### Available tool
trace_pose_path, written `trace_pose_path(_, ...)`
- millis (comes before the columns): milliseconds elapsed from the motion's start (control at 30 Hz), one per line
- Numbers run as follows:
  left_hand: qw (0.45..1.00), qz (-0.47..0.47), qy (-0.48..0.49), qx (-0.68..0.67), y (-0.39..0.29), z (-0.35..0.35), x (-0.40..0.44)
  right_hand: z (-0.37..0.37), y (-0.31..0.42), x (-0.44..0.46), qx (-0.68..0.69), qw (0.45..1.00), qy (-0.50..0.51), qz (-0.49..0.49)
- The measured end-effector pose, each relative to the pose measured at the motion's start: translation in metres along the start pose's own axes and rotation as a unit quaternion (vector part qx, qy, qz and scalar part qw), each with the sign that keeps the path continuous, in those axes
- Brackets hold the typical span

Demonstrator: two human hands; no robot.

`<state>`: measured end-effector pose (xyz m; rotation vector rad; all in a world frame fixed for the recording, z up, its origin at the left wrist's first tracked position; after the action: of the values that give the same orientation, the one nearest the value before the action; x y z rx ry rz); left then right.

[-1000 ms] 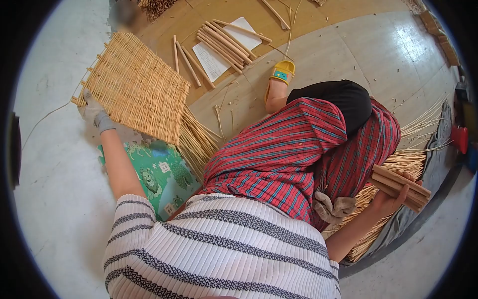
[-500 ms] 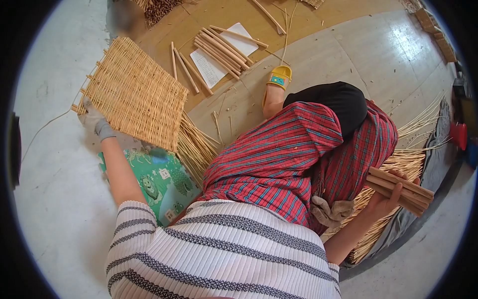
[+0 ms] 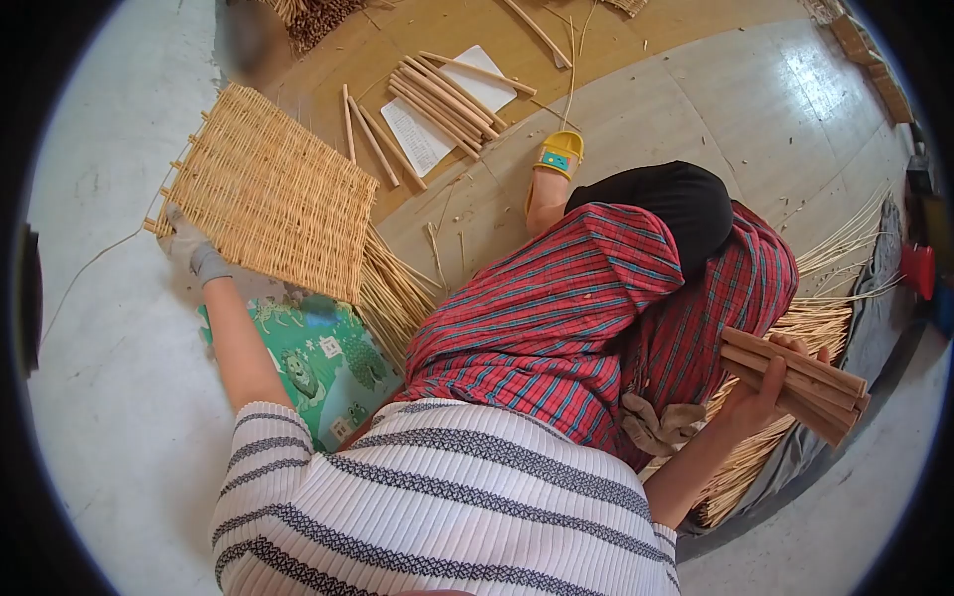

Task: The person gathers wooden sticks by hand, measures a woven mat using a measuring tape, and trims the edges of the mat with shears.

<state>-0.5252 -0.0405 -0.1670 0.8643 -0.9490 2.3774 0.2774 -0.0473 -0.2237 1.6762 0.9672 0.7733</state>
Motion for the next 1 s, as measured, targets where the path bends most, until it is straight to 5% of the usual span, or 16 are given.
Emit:
trace_pose_path(933, 0.999, -0.012, 0.008, 0.046, -0.001, 0.003, 0.001, -0.020, -0.004, -0.001, -0.076, 0.997, -0.019, -0.008)
trace_pose_path(1000, 0.997, 0.045, 0.051, 0.026, -0.015, 0.011, -0.005, -0.020, -0.011, -0.004, -0.094, 0.995, -0.028, -0.035)
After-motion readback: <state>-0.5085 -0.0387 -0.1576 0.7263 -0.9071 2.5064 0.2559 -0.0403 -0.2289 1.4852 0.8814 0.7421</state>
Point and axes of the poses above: each hand's wrist, its own x-axis towards the middle knuckle, its own z-axis out of the back of the hand, y = z × x, the point moved 1 cm from there along x, towards the middle knuckle, and after that the axes turned 10 degrees about -z, right-handed, at the moved point
